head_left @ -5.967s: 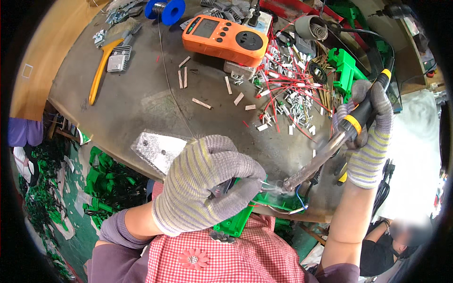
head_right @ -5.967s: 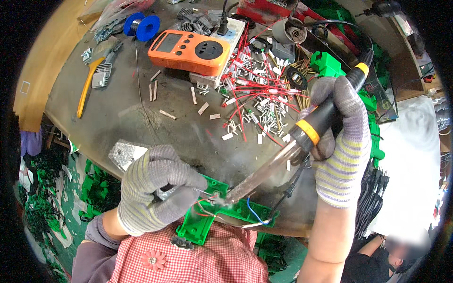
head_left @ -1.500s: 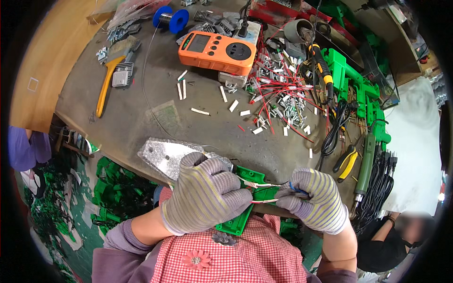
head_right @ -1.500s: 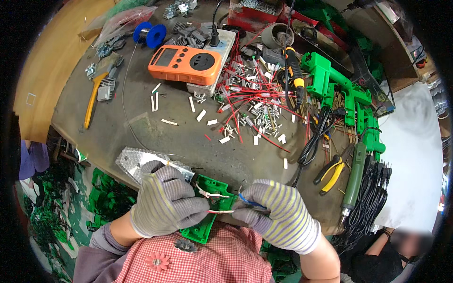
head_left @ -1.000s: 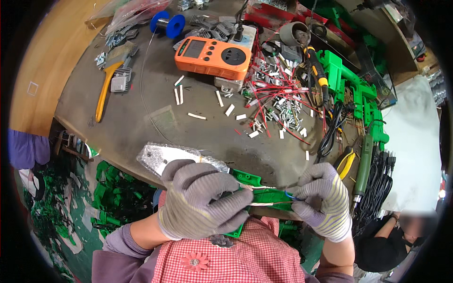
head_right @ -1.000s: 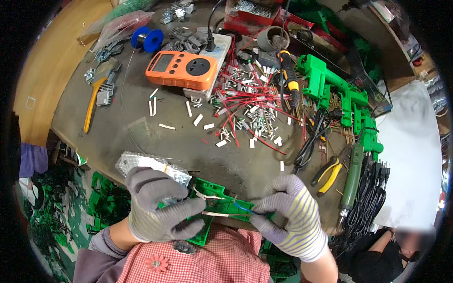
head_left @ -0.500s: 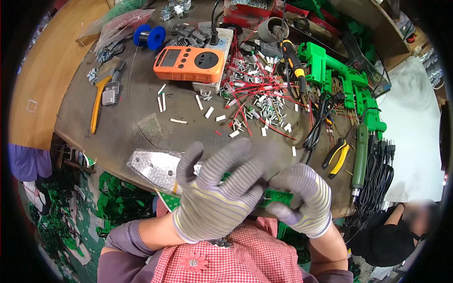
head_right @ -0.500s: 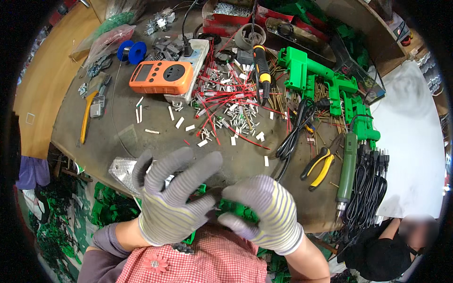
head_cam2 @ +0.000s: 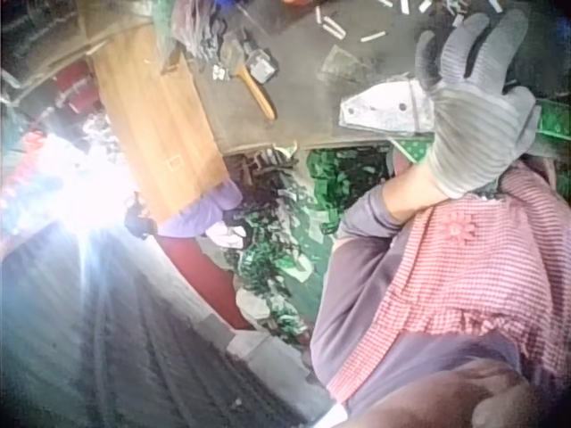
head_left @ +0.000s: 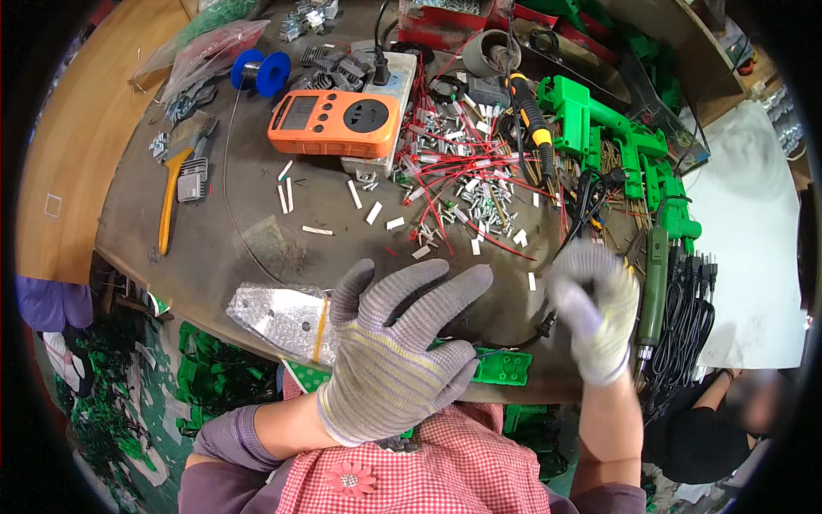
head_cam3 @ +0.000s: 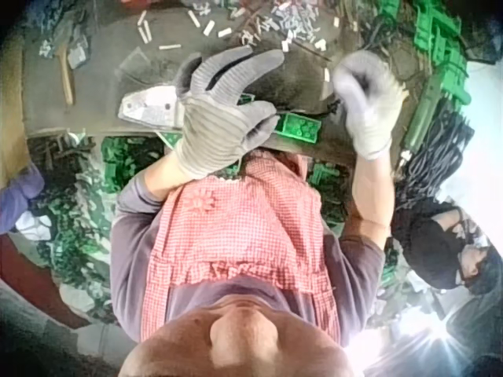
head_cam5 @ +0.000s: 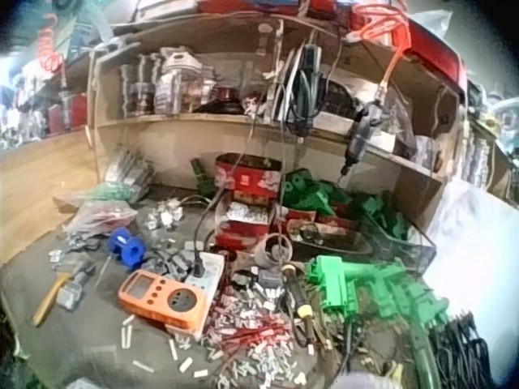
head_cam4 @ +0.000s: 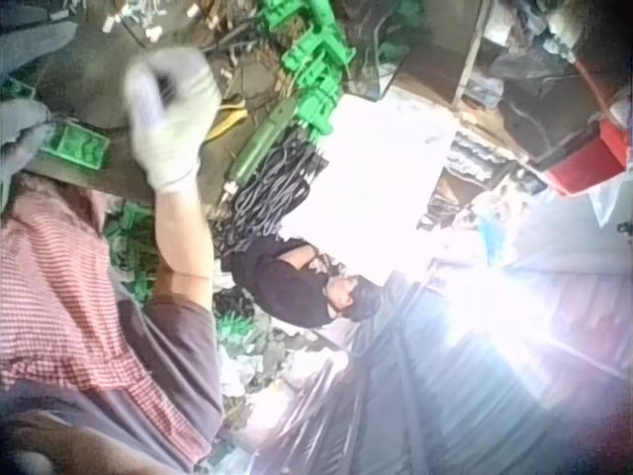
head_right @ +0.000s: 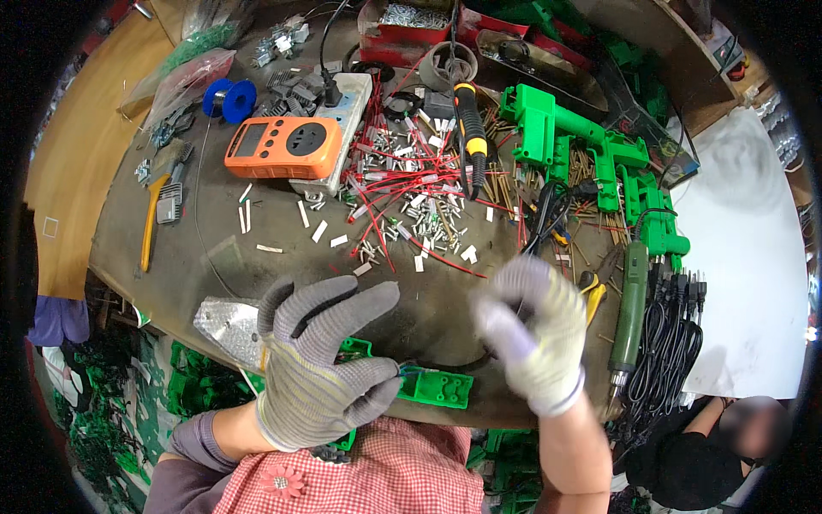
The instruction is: Assembling the internal wiring and casing of a handheld electronic device.
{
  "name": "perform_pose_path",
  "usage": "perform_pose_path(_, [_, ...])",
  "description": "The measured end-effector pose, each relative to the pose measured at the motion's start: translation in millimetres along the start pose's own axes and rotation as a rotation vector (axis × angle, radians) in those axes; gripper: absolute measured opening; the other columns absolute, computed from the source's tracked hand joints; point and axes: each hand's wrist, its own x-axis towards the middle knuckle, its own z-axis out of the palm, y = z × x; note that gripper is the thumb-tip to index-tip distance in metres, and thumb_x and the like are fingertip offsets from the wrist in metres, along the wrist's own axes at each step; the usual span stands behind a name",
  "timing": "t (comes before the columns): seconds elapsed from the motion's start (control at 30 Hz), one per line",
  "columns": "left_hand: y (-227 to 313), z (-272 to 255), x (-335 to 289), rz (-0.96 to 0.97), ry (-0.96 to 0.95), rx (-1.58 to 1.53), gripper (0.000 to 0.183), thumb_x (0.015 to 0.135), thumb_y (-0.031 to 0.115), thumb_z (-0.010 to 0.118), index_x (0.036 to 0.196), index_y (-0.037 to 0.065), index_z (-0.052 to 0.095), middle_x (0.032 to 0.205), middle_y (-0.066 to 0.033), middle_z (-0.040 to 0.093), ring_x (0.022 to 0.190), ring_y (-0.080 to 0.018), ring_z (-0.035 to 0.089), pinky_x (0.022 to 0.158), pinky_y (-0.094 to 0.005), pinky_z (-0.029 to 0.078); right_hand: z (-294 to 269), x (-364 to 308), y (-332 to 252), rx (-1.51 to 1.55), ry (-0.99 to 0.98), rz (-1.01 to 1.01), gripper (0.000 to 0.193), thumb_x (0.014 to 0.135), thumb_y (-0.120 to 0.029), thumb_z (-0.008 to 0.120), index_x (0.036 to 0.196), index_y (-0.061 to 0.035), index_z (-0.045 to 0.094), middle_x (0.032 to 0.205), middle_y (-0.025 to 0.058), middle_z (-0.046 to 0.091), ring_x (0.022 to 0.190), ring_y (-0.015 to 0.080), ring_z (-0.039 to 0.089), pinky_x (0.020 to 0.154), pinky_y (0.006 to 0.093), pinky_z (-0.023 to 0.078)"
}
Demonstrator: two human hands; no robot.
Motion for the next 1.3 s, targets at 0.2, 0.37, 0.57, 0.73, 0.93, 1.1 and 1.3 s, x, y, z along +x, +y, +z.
perform_pose_path(0.2, [0.5,-0.2,0.1,-0.033,-0.003,-0.001,0.015,0.061,0.031,0.079,0.07,0.026,0.068,0.137,0.0001,0.06,0.123,-0.0307,0.05,0.102,-0.0547,0.032,36.3,85.7,27.6,-0.695,-0.084,-0.652,0.014,0.08,-0.018,0.072,0.093,-0.0114,0.07,0.079,0.0085,0.064,0.08,0.0306,0.065,0.071,0.0412,0.053])
perform_pose_path(0.37, [2.9,5.5,2.2,-0.02,0.041,-0.027,0.016,0.06,0.03,0.079,0.07,0.026,0.068,0.137,0.0008,0.06,0.122,-0.0296,0.051,0.101,-0.0548,0.033,48.1,121.1,53.2,-0.806,-0.182,-0.518,0.007,0.084,-0.012,0.067,0.089,-0.0114,0.071,0.073,0.0042,0.058,0.069,0.0208,0.059,0.061,0.0339,0.047])
perform_pose_path(0.57, [0.2,3.0,1.2,-0.02,0.023,-0.045,0.016,0.061,0.03,0.079,0.071,0.025,0.068,0.137,-0.0001,0.059,0.122,-0.0299,0.051,0.101,-0.0548,0.033,43.6,120.5,38.3,-1.029,-0.312,-0.569,0.033,0.076,-0.018,0.073,0.105,-0.0042,0.065,0.097,0.014,0.064,0.089,0.0341,0.062,0.081,0.0437,0.052])
perform_pose_path(0.73, [0.6,2.3,2.1,-0.03,-0.018,-0.029,0.016,0.061,0.031,0.078,0.072,0.025,0.068,0.138,-0.0014,0.059,0.122,-0.0308,0.051,0.101,-0.0556,0.032,27.2,55.6,1.4,-0.335,-0.113,-0.286,0.016,0.081,0.0,0.066,0.096,-0.0053,0.061,0.082,0.0106,0.065,0.073,0.0255,0.066,0.069,0.0371,0.054])
perform_pose_path(0.93, [0.3,0.8,3.0,-0.034,-0.033,-0.008,0.017,0.06,0.031,0.078,0.071,0.024,0.068,0.137,-0.0023,0.059,0.121,-0.0318,0.052,0.102,-0.0556,0.031,0.5,-27.9,-25.3,0.281,-0.156,0.186,0.02,0.077,0.007,0.069,0.095,-0.002,0.065,0.089,0.0073,0.063,0.084,0.015,0.062,0.077,0.026,0.048])
perform_pose_path(1.1, [0.1,1.2,3.3,-0.031,-0.039,0.016,0.016,0.06,0.031,0.077,0.071,0.024,0.067,0.138,-0.0026,0.059,0.122,-0.0321,0.051,0.102,-0.0557,0.031,-1.0,-36.9,-24.6,0.147,-0.143,0.104,0.02,0.074,0.006,0.072,0.091,-0.004,0.069,0.086,0.0061,0.063,0.078,0.0159,0.062,0.071,0.0275,0.048])
perform_pose_path(1.3, [0.3,4.3,2.0,-0.003,-0.006,0.014,0.015,0.061,0.03,0.076,0.07,0.024,0.066,0.138,-0.0025,0.059,0.121,-0.0318,0.052,0.102,-0.0559,0.031,2.3,-32.9,-30.1,-0.071,-0.227,0.04,0.022,0.07,0.001,0.075,0.089,-0.01,0.073,0.083,0.0069,0.065,0.074,0.0209,0.063,0.067,0.029,0.05])
